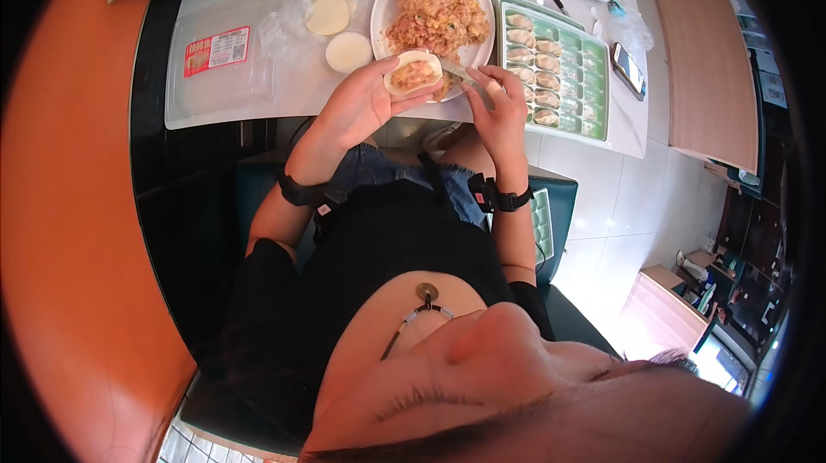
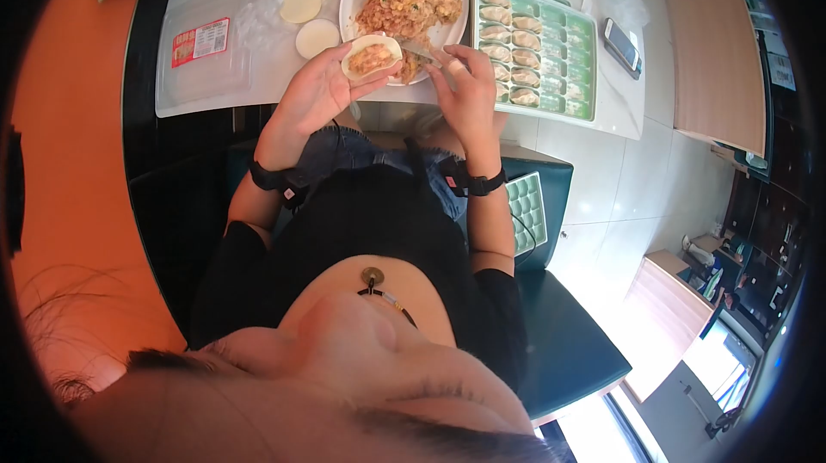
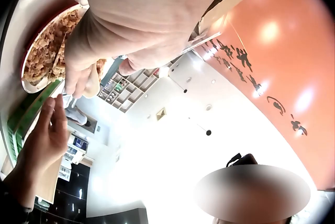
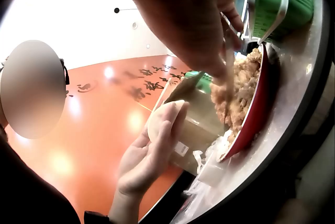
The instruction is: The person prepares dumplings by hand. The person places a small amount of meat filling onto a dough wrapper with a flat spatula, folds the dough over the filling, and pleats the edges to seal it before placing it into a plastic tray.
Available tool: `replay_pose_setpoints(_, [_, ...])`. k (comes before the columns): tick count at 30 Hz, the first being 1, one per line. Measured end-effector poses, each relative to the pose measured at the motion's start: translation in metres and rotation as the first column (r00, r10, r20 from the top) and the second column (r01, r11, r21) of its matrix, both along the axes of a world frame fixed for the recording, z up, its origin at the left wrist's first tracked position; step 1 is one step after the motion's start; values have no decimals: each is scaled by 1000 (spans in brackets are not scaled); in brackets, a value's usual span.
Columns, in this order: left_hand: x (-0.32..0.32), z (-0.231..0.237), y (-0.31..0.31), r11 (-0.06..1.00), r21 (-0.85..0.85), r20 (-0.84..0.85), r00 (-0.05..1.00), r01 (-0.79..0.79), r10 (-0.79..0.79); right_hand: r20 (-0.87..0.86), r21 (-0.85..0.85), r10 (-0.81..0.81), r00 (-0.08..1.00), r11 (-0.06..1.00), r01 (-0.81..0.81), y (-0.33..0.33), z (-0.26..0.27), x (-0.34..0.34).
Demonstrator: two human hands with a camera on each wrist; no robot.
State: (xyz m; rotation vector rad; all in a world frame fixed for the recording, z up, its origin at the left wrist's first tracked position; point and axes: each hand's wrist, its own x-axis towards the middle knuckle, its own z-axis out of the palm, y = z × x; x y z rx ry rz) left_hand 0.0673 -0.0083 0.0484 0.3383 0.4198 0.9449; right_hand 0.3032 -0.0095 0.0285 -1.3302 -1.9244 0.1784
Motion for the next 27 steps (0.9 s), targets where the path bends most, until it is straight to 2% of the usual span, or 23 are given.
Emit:
replay_pose_setpoints(1, [0,0,-1,1000,-5,1,1000,-1,1,-73,13,-2,997,1000,3,-2,3,-3])
replay_pose_setpoints(2, [0,1,-2,1000,-19,9,1000,13,-13,-73,9,-2,997,1000,3,-4,7,-8])
replay_pose_setpoints(4, [0,2,-3,999,-39,14,999,32,-32,-152,76,134,979,989,-124,-8,19,-18])
replay_pose_setpoints(10, [5,-1,-7,999,9,4,999,52,-52,-174,72,234,957,972,-224,0,20,-24])
replay_pose_setpoints(13, [8,6,-13,997,68,-96,995,45,-38,-221,30,228,948,973,-227,1,21,-27])
replay_pose_setpoints(15, [12,4,-18,952,295,-370,928,84,32,-245,-2,220,944,974,-227,0,21,-29])
replay_pose_setpoints(16, [15,5,-19,952,292,-372,928,87,29,-266,-30,212,940,973,-228,0,21,-30])
replay_pose_setpoints(18, [18,6,-21,879,460,-580,793,126,190,-279,-46,209,937,972,-231,1,23,-32])
replay_pose_setpoints(19, [19,5,-21,879,459,-580,793,129,187,-289,-60,210,934,970,-236,0,24,-32])
replay_pose_setpoints(21, [20,4,-20,794,581,-648,693,182,315,-290,-55,209,934,971,-234,0,25,-33])
replay_pose_setpoints(24, [23,12,-20,807,572,-615,729,150,301,-288,-40,214,933,971,-235,0,30,-33])
replay_pose_setpoints(27, [22,8,-19,802,575,-635,706,161,314,-301,-23,215,929,972,-232,0,27,-32])
